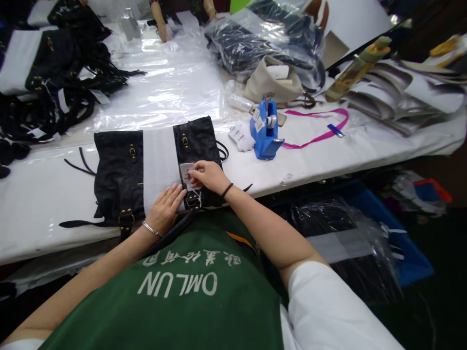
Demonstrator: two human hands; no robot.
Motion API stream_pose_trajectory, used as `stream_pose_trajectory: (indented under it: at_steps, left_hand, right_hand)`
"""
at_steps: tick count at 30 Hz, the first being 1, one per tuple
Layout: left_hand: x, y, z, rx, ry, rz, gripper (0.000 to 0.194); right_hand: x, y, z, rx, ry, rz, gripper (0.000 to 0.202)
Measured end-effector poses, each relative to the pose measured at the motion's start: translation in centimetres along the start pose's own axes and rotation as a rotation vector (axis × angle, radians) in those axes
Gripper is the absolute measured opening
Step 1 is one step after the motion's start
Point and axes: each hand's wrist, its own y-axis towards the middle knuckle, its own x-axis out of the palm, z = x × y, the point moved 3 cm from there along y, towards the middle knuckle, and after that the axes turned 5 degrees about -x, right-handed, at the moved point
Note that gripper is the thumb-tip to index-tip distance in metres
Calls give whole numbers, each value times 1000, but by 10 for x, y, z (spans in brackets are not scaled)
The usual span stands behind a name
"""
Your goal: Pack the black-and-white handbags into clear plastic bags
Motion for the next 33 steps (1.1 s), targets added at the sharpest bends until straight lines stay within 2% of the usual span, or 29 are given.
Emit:
stream_pose_trajectory:
  at_steps: [2,4,7,9,12,15,17,19,22,25,27,31,33]
  left_hand:
    - [0,1,2,-11,5,-22,56]
    - [-3,2,4,-20,-13,-51,55]
    - [-17,1,-3,35,-110,-96,57]
    - [-35,2,-24,15,-170,-64,54]
    - [-66,8,-86,-240,-104,89,48]
    - [-83,25,-164,-539,65,152,57]
    - [-80,42,-211,-677,142,139,63]
    - [-68,56,-249,-775,172,135,64]
    - [-41,63,-285,-928,94,152,59]
    - [-21,56,-298,-1001,-14,178,57]
    - [-20,49,-299,-992,-75,236,57]
    - [-37,34,-296,-1113,-202,422,65]
    - [-48,25,-291,-1198,-222,441,59]
  right_hand:
    - [-2,7,7,-30,-362,123,23]
    - [-5,9,8,-41,-635,174,23]
    - [-14,9,0,-69,-744,218,36]
    - [-24,12,-13,-170,-732,308,40]
    - [-37,33,-34,-384,-749,443,39]
    - [-42,79,-44,-491,-830,479,49]
    - [-43,115,-40,-475,-889,486,56]
    - [-44,145,-27,-421,-930,480,58]
    - [-44,169,4,-311,-959,436,52]
    - [-47,173,27,-298,-957,444,50]
    - [-51,172,32,-345,-935,469,49]
    - [-66,162,31,-395,-804,633,52]
    - [-76,154,33,-341,-709,709,55]
